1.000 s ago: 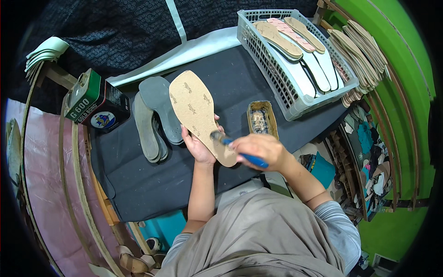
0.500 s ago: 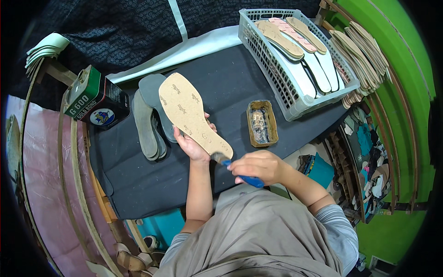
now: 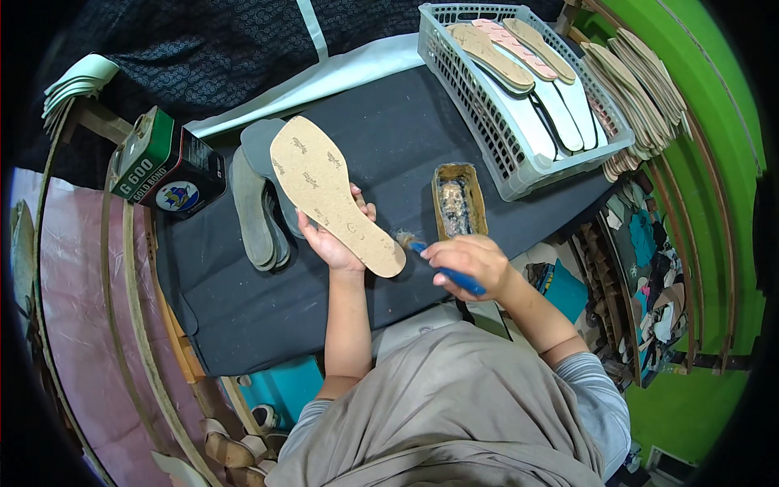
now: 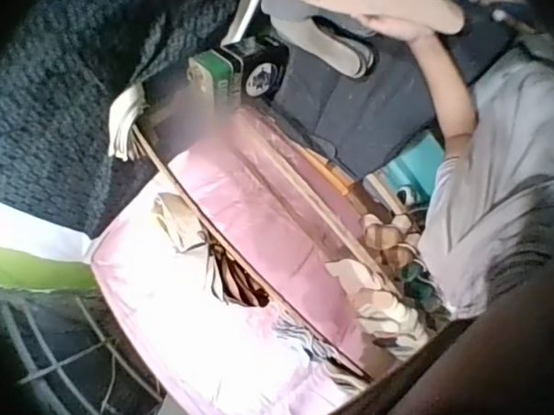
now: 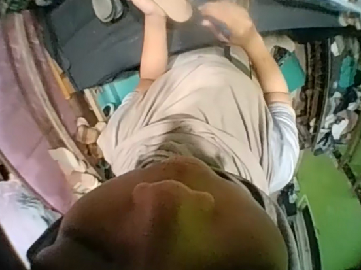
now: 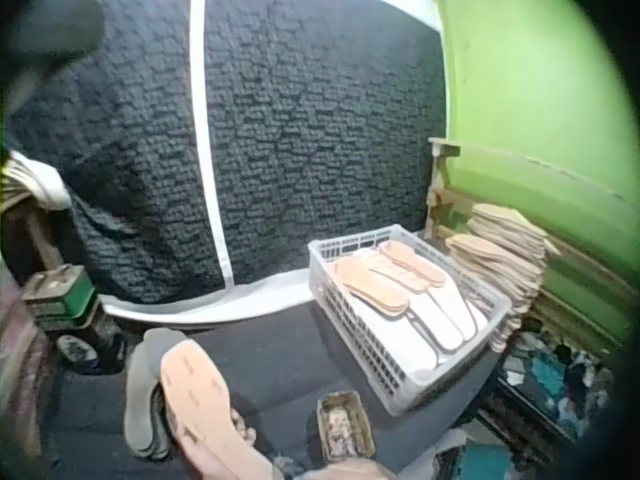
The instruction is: The person applies adhesive to shoe insoles using a brush, taking insoles from stacks, coating them with adhesive from a small container, and placing them into a plastic basket.
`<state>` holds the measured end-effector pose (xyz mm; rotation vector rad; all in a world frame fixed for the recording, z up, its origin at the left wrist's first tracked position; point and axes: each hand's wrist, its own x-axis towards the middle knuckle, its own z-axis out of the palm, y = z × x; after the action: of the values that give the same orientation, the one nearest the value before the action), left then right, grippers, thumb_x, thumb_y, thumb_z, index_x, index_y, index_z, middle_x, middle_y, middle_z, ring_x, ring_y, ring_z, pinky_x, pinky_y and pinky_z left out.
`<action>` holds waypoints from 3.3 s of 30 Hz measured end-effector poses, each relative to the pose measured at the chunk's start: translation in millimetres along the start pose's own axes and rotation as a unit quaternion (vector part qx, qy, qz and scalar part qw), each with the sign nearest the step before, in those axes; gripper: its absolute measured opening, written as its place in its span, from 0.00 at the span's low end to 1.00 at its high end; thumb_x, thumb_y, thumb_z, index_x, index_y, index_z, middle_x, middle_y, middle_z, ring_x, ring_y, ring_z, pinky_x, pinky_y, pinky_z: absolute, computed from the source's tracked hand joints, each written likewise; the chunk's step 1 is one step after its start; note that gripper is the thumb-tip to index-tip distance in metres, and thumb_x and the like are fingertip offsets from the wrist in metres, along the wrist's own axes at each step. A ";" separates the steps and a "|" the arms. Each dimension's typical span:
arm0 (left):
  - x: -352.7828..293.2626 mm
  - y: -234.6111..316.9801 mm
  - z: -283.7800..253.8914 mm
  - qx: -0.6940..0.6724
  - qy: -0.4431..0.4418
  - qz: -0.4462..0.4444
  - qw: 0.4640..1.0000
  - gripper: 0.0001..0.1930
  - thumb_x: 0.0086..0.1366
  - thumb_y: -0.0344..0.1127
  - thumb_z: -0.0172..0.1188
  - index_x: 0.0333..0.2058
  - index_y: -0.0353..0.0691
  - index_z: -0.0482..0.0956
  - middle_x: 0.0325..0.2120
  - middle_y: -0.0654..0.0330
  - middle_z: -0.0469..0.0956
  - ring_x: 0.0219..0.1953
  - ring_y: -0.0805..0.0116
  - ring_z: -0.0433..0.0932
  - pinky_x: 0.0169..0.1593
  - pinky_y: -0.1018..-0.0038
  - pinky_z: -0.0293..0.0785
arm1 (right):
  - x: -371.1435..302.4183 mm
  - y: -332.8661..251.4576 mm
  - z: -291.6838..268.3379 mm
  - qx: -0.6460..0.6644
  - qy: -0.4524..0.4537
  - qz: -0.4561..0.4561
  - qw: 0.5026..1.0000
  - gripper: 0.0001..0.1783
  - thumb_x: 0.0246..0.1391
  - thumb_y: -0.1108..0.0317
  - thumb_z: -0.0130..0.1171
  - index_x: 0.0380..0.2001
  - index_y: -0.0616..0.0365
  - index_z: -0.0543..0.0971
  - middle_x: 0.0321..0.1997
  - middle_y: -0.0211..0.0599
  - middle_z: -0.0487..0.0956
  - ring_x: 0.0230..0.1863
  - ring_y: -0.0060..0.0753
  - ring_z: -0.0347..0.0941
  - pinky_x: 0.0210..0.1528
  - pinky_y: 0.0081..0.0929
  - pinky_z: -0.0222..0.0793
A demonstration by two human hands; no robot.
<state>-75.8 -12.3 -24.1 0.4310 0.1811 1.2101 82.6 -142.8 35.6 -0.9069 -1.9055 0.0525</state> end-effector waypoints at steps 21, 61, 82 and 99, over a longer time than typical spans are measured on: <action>0.3 0.9 8.2 -0.004 -0.009 -0.019 1.000 0.36 0.60 0.67 0.34 0.49 0.40 0.69 0.33 0.55 0.72 0.25 0.67 0.70 0.28 0.70 0.66 | -20.1 31.2 -28.9 -0.158 -0.091 0.227 0.957 0.17 0.36 0.81 0.56 0.35 0.56 0.76 0.41 0.38 0.76 0.44 0.43 0.73 0.46 0.33 0.70; -29.0 -70.0 90.5 0.308 -0.027 0.101 0.946 0.26 0.65 0.53 0.42 0.57 0.49 0.50 0.35 0.50 0.66 0.31 0.62 0.69 0.39 0.68 0.69 | 4.4 131.5 -158.1 -0.267 -0.128 0.415 0.860 0.23 0.49 0.60 0.58 0.35 0.75 0.70 0.39 0.60 0.70 0.41 0.57 0.69 0.45 0.43 0.67; -38.5 -86.2 96.6 0.374 0.057 0.221 0.899 0.20 0.66 0.50 0.38 0.46 0.40 0.65 0.28 0.58 0.68 0.30 0.69 0.67 0.37 0.73 0.67 | -46.6 152.0 -382.7 -0.549 0.090 0.380 0.739 0.29 0.49 0.56 0.60 0.50 0.63 0.70 0.50 0.51 0.72 0.52 0.52 0.67 0.52 0.43 0.64; -30.1 -66.2 81.3 0.383 0.091 0.198 0.897 0.22 0.62 0.52 0.41 0.44 0.39 0.65 0.27 0.58 0.69 0.31 0.70 0.68 0.37 0.75 0.66 | -39.0 124.6 -364.2 -0.550 0.115 0.361 0.745 0.25 0.51 0.61 0.60 0.47 0.67 0.69 0.47 0.55 0.72 0.48 0.55 0.67 0.52 0.41 0.62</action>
<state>0.2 -77.5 19.3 1.0822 0.7784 1.5579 450.1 -198.6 142.8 -2.2804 -1.1069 -0.7671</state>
